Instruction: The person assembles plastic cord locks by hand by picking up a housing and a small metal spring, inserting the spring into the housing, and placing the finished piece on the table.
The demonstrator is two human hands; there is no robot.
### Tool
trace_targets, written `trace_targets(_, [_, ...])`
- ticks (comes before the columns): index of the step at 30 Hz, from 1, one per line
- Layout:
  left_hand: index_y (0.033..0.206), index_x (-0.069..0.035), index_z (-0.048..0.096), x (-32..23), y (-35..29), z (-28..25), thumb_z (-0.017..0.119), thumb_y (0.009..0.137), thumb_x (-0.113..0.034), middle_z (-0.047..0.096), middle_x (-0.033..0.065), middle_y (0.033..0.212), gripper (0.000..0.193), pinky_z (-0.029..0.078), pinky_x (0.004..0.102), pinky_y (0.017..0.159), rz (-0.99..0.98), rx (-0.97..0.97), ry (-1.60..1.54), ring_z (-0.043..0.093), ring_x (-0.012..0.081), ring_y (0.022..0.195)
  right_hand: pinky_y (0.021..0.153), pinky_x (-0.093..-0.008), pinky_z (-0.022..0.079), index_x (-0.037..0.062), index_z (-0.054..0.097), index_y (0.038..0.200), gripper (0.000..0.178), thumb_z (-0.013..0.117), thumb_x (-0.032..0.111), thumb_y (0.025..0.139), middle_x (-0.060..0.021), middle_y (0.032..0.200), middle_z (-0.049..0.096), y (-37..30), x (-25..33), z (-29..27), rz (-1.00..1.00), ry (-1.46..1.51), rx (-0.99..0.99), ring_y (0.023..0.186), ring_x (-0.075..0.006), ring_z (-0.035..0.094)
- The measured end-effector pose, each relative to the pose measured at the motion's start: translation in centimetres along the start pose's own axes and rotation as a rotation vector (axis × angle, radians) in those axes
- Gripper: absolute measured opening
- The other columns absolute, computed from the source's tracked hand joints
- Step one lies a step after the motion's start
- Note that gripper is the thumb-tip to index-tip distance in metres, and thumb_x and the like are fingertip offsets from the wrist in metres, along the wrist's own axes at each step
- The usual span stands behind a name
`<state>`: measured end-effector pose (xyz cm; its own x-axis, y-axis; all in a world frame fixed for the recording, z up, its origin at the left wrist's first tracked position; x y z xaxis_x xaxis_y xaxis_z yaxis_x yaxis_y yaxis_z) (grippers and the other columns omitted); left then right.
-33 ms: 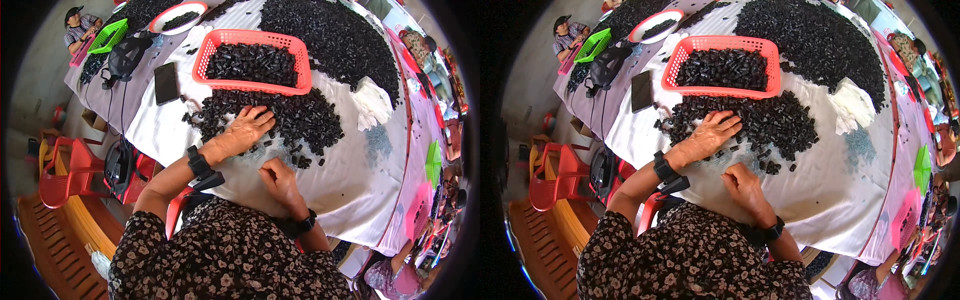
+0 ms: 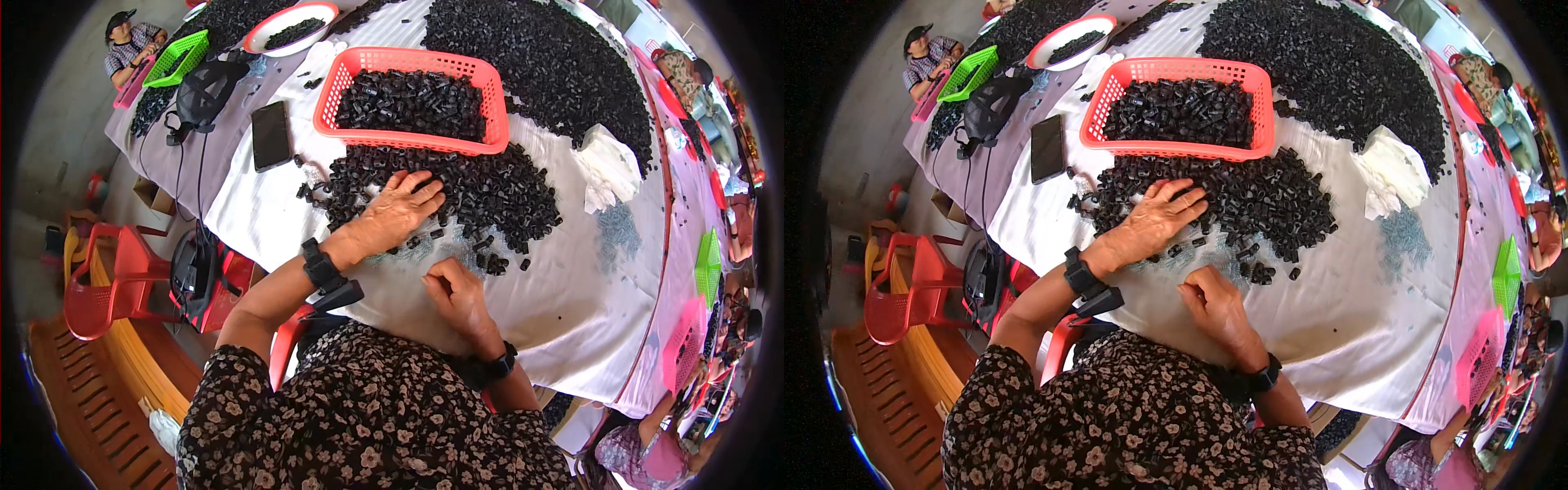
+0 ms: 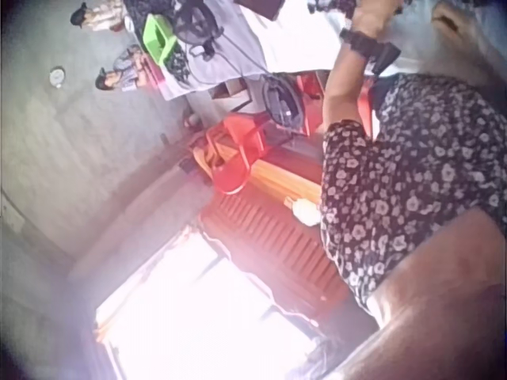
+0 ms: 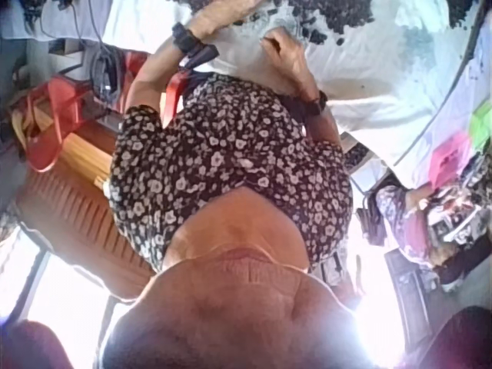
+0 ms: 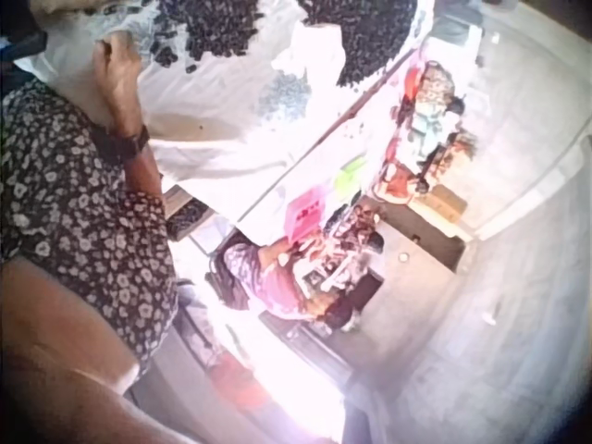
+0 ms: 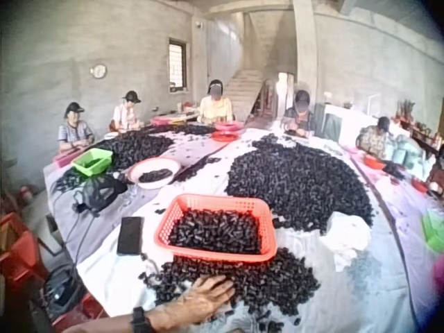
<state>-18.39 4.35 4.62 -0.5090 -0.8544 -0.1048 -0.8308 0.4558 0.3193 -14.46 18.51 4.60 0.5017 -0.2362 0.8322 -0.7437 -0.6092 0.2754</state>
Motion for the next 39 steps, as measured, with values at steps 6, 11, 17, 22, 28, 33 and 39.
trace_targets(6, [0.119, -0.012, 0.058, 2.9, -3.8, -1.8, 0.06, 0.072, -0.002, 0.047, 0.0083, 0.132, 0.048, 0.033, 0.0457, 0.102, -0.155, 0.015, 0.051, 0.038, 0.0308, 0.125, 0.056, -0.0335, 0.045, 0.0037, 0.054, 0.083, 0.01, 0.063, 0.003, 0.08, -0.0103, 0.075, 0.055, -0.2, 0.0, -0.1, 0.015, 0.019, -0.001, 0.062, -0.026, 0.056])
trace_targets(11, [0.118, -0.012, 0.058, 5.6, -6.5, -2.5, 0.064, 0.072, -0.003, 0.049, 0.0083, 0.131, 0.047, 0.036, 0.0439, 0.1, -0.257, -0.008, 0.04, 0.041, 0.0329, 0.122, 0.054, -0.0323, 0.044, 0.0041, 0.055, 0.083, 0.009, 0.064, 0.004, 0.08, -0.0099, 0.074, 0.055, -0.3, -0.4, 0.2, 0.014, 0.044, -0.006, 0.06, -0.024, 0.056])
trace_targets(17, [0.097, -0.008, 0.063, 6.0, -5.8, -5.3, 0.065, 0.069, 0.004, 0.06, 0.0087, 0.101, 0.031, 0.046, 0.0369, 0.085, -0.319, -0.291, -0.013, 0.054, 0.0294, 0.095, 0.053, -0.0315, 0.043, 0.0038, 0.055, 0.083, 0.009, 0.064, 0.005, 0.081, -0.0093, 0.072, 0.054, -0.2, -0.3, 0.1, 0.039, 0.053, -0.017, 0.057, -0.0227, 0.053])
trace_targets(22, [0.086, -0.008, 0.061, 3.5, -4.3, -3.6, 0.064, 0.071, 0.0, 0.058, 0.007, 0.089, 0.018, 0.046, 0.036, 0.079, -0.192, -0.106, -0.161, 0.054, 0.0281, 0.088, 0.053, -0.031, 0.043, 0.0034, 0.055, 0.084, 0.008, 0.063, 0.004, 0.081, -0.0093, 0.071, 0.053, -0.2, -0.4, 0.0, 0.007, 0.044, -0.032, 0.057, -0.0215, 0.053])
trace_targets(28, [0.088, -0.009, 0.062, 3.2, -5.3, -3.2, 0.065, 0.071, -0.007, 0.054, 0.0083, 0.085, 0.017, 0.043, 0.0371, 0.082, -0.352, -0.032, -0.057, 0.052, 0.0283, 0.088, 0.053, -0.0315, 0.043, 0.0033, 0.055, 0.085, 0.009, 0.063, 0.003, 0.081, -0.0097, 0.071, 0.054, -0.1, -0.3, -0.2, 0.043, 0.063, -0.014, 0.057, -0.0224, 0.053])
trace_targets(33, [0.091, -0.009, 0.062, 3.7, -4.8, -2.8, 0.069, 0.069, -0.006, 0.055, 0.0083, 0.089, 0.024, 0.043, 0.0385, 0.081, -0.368, 0.002, -0.037, 0.051, 0.0281, 0.088, 0.054, -0.0306, 0.043, 0.003, 0.056, 0.085, 0.008, 0.063, 0.003, 0.081, -0.0098, 0.072, 0.054, -0.1, -0.2, -0.2, 0.012, 0.038, -0.021, 0.058, -0.0211, 0.053])
trace_targets(39, [0.088, -0.008, 0.06, 3.3, -5.1, -4.4, 0.071, 0.072, -0.004, 0.057, 0.0072, 0.087, 0.02, 0.046, 0.0338, 0.075, -0.459, -0.068, -0.399, 0.057, 0.0233, 0.083, 0.055, -0.0248, 0.041, 0.0028, 0.058, 0.091, 0.009, 0.062, 0.002, 0.083, -0.0041, 0.073, 0.054, -0.2, -0.7, -0.6, 0.066, 0.203, -0.056, 0.062, -0.011, 0.05])
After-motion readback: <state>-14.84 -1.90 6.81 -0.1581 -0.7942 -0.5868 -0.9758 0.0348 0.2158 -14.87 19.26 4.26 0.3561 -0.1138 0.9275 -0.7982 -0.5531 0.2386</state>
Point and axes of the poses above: each hand's wrist, its own y-axis towards the middle knuckle, its own z-axis out of the palm, x = y × z, the point moved 6 cm from there along y, towards the middle knuckle
